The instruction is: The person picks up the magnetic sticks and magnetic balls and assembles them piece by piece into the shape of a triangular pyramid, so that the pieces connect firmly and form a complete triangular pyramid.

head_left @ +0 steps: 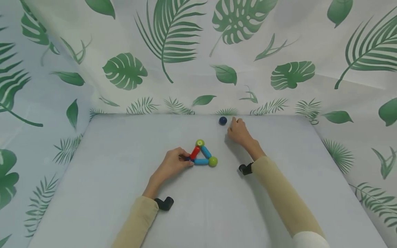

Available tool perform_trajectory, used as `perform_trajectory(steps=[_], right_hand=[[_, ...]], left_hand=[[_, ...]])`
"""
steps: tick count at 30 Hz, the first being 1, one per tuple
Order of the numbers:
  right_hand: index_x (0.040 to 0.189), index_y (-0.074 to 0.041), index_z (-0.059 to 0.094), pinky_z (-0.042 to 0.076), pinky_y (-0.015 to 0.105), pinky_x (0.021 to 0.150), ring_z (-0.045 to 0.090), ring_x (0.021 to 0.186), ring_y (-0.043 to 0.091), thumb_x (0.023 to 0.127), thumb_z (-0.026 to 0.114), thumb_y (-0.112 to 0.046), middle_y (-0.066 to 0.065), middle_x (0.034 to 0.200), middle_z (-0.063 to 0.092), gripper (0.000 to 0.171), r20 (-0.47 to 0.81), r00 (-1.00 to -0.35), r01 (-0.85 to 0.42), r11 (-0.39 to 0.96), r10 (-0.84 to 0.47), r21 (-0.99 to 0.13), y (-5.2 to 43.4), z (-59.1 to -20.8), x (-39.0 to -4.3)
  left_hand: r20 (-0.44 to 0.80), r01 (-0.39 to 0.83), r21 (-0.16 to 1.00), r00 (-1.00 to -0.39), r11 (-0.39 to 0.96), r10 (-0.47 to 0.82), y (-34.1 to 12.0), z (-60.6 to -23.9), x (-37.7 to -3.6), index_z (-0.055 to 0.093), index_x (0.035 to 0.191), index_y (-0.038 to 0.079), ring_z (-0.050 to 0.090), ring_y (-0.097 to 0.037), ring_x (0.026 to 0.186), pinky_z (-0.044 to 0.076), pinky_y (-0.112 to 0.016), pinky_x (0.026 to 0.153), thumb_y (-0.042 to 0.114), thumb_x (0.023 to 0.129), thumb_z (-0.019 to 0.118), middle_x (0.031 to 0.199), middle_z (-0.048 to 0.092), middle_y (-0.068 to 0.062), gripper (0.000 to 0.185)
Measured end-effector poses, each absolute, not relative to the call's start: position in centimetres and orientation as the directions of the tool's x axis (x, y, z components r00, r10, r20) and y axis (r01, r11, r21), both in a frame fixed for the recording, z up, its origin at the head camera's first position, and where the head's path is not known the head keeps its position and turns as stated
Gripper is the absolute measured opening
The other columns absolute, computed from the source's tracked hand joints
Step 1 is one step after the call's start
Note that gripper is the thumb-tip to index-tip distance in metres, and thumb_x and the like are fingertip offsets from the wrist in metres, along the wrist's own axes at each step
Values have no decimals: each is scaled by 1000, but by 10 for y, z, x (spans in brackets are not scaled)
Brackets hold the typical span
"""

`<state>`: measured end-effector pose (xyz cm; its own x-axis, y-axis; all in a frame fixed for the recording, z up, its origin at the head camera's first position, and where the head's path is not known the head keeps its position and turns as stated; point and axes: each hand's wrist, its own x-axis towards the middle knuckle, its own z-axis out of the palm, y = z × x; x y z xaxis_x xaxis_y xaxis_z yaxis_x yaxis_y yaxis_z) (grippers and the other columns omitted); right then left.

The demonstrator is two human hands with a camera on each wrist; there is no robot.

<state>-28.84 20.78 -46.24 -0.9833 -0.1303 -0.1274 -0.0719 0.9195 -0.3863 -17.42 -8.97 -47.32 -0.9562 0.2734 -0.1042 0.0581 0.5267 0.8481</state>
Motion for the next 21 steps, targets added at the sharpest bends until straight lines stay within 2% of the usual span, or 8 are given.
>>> perform_trajectory(steps=[4,9,15,21], right_hand=[[146,24,31,47,59,96,51,113,52,95,41,4,45,126,47,55,-28,-982,-157,884,-188,-440,210,-457,-276],[137,16,52,50,56,97,60,110,45,96,57,5,37,124,62,42,125,-966,-259,826,-227,-500,216,-448,-259],[129,0,67,59,47,86,67,98,34,98,66,-3,20,120,72,32,80,-958,-265,750,-275,-606,207,-446,-238],[127,-6,71,60,47,92,73,104,35,94,72,-4,16,123,72,33,63,-947,-280,711,-316,-645,193,-448,-226]], left_hand=[[-106,50,855,-958,517,268,-93,-474,-174,73,109,3,67,-19,91,58,-36,84,13,86,84,101,71,-6,27],[-103,63,858,-951,509,292,-91,-475,-176,73,110,2,68,-18,91,59,-35,84,13,85,84,104,72,-8,30],[-102,55,852,-958,520,268,-95,-473,-173,73,109,3,68,-19,91,59,-37,85,11,85,84,102,72,-8,28],[-105,62,849,-953,524,282,-97,-476,-175,72,111,3,69,-19,95,59,-36,87,14,86,83,106,72,-8,29]])
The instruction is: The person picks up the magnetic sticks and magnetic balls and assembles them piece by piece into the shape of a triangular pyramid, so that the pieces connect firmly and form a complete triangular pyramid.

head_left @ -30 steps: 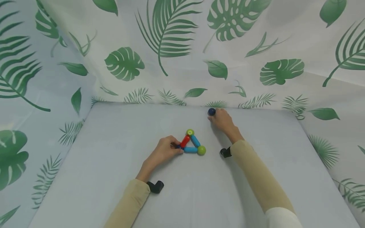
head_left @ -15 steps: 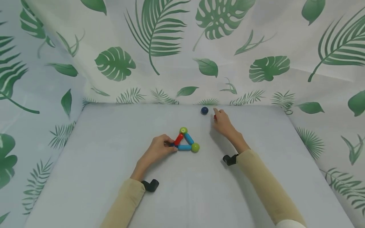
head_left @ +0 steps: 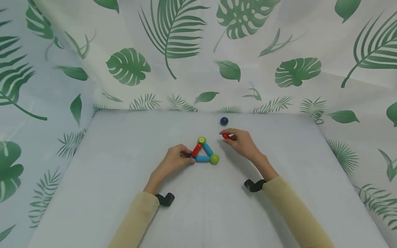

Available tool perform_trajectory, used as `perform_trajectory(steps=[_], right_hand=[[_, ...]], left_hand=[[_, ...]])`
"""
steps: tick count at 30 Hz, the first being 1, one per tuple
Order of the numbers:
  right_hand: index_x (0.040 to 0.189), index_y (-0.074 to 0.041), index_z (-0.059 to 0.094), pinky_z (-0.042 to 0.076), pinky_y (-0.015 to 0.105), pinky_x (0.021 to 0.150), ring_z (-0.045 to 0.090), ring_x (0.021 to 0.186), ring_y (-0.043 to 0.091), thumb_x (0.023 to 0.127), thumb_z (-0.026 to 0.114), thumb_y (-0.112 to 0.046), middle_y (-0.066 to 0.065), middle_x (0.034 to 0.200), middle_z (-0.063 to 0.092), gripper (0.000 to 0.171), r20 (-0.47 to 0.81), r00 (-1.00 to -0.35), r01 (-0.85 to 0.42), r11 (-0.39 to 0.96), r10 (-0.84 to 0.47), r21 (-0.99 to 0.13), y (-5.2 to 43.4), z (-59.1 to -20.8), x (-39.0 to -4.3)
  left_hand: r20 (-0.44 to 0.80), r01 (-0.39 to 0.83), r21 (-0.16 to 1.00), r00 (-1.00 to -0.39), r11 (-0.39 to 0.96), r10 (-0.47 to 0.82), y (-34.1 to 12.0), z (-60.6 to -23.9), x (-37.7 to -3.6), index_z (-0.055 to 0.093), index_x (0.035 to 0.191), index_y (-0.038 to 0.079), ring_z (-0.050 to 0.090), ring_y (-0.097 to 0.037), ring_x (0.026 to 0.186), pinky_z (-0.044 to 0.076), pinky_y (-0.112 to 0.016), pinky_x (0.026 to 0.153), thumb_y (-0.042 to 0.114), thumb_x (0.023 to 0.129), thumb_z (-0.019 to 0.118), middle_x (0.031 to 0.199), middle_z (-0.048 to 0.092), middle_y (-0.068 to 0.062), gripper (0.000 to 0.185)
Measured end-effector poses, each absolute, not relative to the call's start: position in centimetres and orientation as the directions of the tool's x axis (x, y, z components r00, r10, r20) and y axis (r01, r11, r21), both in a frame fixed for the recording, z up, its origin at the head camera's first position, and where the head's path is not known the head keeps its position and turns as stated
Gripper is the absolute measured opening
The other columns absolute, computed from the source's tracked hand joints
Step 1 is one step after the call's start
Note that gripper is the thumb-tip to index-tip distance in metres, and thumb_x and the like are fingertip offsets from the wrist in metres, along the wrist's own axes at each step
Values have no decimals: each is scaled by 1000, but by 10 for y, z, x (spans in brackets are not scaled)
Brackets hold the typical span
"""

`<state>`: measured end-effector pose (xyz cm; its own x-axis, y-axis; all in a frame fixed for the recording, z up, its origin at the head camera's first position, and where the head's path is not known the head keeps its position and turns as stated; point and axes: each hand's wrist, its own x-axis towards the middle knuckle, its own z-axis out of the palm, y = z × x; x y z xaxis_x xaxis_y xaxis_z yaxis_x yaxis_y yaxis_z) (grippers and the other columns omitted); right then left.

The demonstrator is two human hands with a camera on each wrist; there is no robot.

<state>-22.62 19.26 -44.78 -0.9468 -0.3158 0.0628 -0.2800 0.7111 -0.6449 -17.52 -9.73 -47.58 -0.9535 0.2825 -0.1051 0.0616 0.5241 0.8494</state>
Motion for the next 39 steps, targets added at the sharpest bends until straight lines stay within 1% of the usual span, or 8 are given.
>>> perform_trajectory(steps=[4,8,12,14,18,25,35,39], right_hand=[[129,-7,69,58,48,96,71,109,33,95,73,-9,15,120,73,34,62,-948,-266,673,-312,-690,182,-449,-220],[124,-10,70,58,46,98,72,110,29,94,75,-12,10,119,74,30,21,-950,-215,606,-311,-766,172,-452,-210],[125,-10,70,58,43,97,73,108,27,95,76,-17,9,120,72,32,-4,-927,-208,524,-374,-826,161,-458,-201],[125,-10,70,59,41,96,73,105,25,94,77,-19,8,118,72,33,-4,-916,-222,516,-401,-827,156,-460,-199],[123,-12,71,58,41,96,71,104,22,93,78,-20,6,115,74,32,34,-915,-262,528,-402,-808,151,-461,-199],[124,-12,71,56,44,100,71,109,23,94,77,-21,5,116,75,32,15,-923,-241,548,-385,-801,155,-466,-194],[123,-12,72,57,48,96,73,104,26,93,78,-21,7,113,77,33,71,-930,-280,571,-360,-772,147,-470,-193],[126,-11,70,57,48,97,72,106,28,93,78,-21,8,117,76,35,66,-935,-269,578,-347,-770,146,-470,-190]], left_hand=[[-97,58,851,-960,522,264,-98,-477,-177,73,110,3,70,-21,94,59,-36,87,13,86,84,106,72,-9,28],[-91,77,850,-953,522,288,-97,-480,-178,73,112,2,71,-21,96,59,-35,88,15,87,83,108,73,-10,30],[-104,66,846,-953,529,285,-97,-481,-177,73,111,2,70,-20,94,59,-36,88,15,87,83,107,73,-9,29],[-109,64,846,-951,529,288,-97,-480,-177,73,111,2,70,-20,94,59,-36,88,14,87,83,107,73,-9,29],[-90,80,854,-951,514,297,-96,-476,-180,72,111,1,71,-22,96,59,-36,88,14,88,82,109,72,-11,28],[-102,69,859,-948,508,302,-92,-479,-181,72,112,0,71,-24,97,59,-37,89,12,88,82,110,72,-13,29],[-71,97,854,-951,511,299,-95,-478,-182,72,110,0,73,-26,95,60,-38,88,13,86,84,108,73,-14,29],[-76,97,851,-950,516,304,-95,-477,-180,71,110,-1,73,-26,96,60,-37,89,13,86,84,109,73,-14,31]])
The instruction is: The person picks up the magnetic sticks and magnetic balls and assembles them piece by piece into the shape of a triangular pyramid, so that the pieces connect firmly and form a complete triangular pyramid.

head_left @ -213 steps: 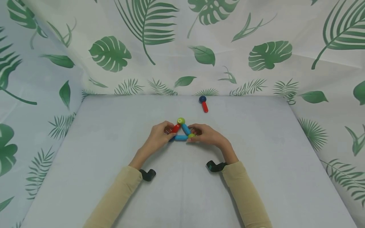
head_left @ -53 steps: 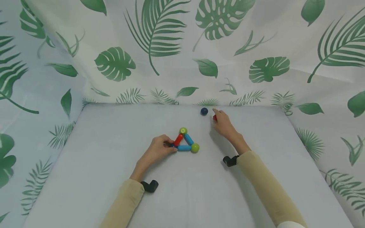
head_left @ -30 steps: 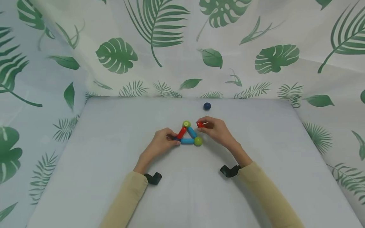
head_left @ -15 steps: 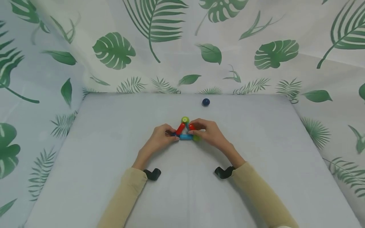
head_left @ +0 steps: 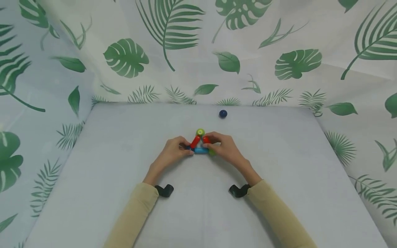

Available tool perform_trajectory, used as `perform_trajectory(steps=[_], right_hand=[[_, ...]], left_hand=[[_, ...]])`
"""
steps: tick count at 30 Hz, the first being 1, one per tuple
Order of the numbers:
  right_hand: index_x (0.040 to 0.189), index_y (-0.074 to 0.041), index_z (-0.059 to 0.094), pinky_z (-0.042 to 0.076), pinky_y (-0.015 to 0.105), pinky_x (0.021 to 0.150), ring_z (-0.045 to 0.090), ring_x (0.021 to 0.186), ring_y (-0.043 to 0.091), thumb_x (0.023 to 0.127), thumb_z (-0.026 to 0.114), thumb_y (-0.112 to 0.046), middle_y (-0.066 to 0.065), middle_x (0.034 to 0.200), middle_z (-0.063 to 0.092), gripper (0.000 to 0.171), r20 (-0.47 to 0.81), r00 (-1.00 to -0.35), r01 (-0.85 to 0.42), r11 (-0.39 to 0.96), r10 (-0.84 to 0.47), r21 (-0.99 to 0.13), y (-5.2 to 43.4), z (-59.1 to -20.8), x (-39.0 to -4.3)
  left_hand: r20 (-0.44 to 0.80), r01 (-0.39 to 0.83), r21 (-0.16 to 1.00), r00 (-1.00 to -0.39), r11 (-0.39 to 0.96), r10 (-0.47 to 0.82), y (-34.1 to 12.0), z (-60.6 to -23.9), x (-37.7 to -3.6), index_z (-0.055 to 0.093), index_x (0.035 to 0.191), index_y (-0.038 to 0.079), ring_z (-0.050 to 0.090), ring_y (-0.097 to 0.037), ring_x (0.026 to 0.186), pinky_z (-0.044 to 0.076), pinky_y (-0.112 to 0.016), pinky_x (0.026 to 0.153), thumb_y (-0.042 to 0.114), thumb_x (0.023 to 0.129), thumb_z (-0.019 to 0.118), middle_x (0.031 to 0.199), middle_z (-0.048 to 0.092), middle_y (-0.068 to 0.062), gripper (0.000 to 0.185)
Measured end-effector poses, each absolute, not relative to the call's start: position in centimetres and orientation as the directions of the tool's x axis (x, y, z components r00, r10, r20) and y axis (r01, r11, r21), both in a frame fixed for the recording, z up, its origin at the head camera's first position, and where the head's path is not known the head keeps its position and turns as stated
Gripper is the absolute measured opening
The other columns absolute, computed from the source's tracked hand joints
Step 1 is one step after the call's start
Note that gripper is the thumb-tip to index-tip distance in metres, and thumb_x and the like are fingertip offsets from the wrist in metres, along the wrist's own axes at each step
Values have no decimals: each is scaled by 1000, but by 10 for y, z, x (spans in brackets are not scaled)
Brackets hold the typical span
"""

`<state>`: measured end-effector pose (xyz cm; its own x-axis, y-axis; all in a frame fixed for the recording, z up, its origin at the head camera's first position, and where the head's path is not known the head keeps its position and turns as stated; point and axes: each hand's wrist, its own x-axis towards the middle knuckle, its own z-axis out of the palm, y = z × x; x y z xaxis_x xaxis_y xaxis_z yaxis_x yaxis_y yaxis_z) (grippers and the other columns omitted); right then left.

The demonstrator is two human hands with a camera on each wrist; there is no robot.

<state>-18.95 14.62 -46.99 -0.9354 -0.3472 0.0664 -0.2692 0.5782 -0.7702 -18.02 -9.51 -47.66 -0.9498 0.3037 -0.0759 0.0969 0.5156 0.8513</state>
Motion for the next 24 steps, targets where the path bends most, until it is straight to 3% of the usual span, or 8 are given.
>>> perform_trajectory(steps=[9,14,18,24], right_hand=[[130,-7,66,58,44,95,71,107,27,93,77,-17,11,120,75,39,68,-916,-297,555,-394,-777,155,-469,-186],[129,-8,68,58,41,97,70,107,24,96,74,-24,7,119,74,36,41,-916,-276,552,-400,-787,163,-467,-188],[127,-8,70,57,44,97,70,108,25,100,69,-29,6,119,74,34,41,-935,-254,584,-352,-771,176,-463,-195],[126,-4,67,56,47,98,68,110,31,100,68,-21,14,122,72,31,78,-964,-229,646,-254,-728,197,-457,-226]], left_hand=[[-77,85,850,-956,520,282,-91,-475,-176,72,109,0,71,-25,95,59,-39,89,11,84,85,108,73,-13,30],[-87,65,848,-962,526,259,-92,-472,-173,72,108,0,71,-24,93,59,-38,88,10,84,85,105,73,-13,29],[-102,53,845,-961,533,257,-91,-473,-171,72,108,0,70,-22,91,59,-37,86,11,84,85,103,73,-12,29],[-86,66,845,-963,531,257,-88,-473,-173,72,106,2,69,-19,88,59,-36,84,11,84,85,100,72,-9,27]])
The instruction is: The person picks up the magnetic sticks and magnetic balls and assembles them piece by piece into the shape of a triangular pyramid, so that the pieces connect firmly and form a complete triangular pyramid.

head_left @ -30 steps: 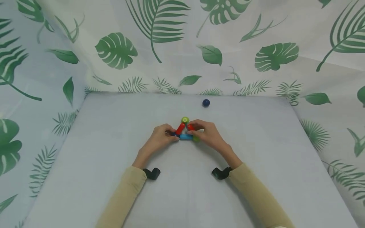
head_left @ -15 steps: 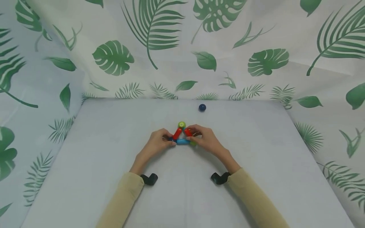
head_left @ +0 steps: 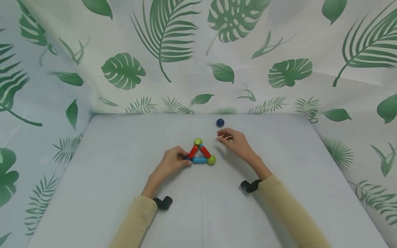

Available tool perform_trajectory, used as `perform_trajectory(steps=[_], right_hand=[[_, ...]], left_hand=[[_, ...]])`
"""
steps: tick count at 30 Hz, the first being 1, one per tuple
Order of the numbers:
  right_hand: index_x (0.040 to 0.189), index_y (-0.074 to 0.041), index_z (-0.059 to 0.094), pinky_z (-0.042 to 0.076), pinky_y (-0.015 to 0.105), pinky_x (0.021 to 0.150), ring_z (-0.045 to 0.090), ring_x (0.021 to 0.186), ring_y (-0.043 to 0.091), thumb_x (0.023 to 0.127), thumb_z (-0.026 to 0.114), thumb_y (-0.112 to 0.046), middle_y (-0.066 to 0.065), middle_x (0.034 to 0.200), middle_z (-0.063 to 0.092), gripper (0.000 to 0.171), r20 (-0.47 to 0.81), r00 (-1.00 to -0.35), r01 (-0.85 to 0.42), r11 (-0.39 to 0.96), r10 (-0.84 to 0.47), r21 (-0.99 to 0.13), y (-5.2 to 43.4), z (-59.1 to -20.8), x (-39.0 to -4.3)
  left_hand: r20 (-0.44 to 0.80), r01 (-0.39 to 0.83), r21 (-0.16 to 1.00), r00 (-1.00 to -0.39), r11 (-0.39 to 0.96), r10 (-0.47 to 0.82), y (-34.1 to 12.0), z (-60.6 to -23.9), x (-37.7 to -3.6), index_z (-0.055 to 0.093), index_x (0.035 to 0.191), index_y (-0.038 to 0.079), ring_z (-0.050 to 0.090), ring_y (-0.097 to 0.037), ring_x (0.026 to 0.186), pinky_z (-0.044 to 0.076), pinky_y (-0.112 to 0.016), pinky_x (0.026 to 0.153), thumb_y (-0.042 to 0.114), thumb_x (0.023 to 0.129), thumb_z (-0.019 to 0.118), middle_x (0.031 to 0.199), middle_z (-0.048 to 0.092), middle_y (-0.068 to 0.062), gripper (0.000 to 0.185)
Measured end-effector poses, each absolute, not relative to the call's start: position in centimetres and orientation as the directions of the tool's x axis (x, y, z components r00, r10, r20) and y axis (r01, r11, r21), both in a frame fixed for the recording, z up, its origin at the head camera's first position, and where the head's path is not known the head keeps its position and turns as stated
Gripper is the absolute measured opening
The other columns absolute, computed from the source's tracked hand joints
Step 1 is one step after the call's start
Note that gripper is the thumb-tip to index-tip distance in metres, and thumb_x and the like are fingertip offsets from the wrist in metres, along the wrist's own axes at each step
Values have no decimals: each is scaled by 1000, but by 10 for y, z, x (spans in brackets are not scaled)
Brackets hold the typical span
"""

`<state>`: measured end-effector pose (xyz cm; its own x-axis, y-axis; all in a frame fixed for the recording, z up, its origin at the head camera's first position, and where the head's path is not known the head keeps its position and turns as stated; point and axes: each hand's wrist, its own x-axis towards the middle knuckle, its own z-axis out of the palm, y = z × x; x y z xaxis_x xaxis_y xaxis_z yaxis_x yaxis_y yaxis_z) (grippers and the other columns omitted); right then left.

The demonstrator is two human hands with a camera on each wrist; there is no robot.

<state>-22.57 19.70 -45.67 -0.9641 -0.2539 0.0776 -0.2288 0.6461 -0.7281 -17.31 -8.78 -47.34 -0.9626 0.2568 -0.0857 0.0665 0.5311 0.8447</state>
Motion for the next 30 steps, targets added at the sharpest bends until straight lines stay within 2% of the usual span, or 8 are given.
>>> perform_trajectory(steps=[6,15,23,30], right_hand=[[131,-1,63,54,50,101,63,119,37,100,66,-13,19,132,65,34,93,-978,-200,701,-188,-684,215,-459,-266],[140,-2,59,49,52,107,56,130,39,98,66,-9,20,145,56,43,46,-973,-203,738,-227,-644,209,-467,-303],[134,-1,64,52,51,104,61,126,40,95,68,-2,22,140,62,40,26,-951,-266,773,-308,-576,194,-475,-307],[130,1,66,55,49,101,64,123,38,94,70,0,21,135,65,37,54,-936,-315,760,-347,-569,199,-467,-287]], left_hand=[[-78,68,845,-966,531,248,-87,-476,-173,72,106,2,68,-19,88,59,-35,83,10,84,85,100,72,-9,27],[-76,75,841,-965,537,253,-88,-475,-171,72,106,2,68,-19,88,59,-35,83,10,85,84,100,71,-10,25],[-86,53,835,-971,547,225,-92,-474,-169,72,105,2,70,-20,90,60,-36,84,10,84,85,100,72,-9,26],[-82,59,847,-967,529,239,-89,-475,-171,73,105,3,68,-19,90,59,-37,86,10,84,85,100,72,-8,25]])
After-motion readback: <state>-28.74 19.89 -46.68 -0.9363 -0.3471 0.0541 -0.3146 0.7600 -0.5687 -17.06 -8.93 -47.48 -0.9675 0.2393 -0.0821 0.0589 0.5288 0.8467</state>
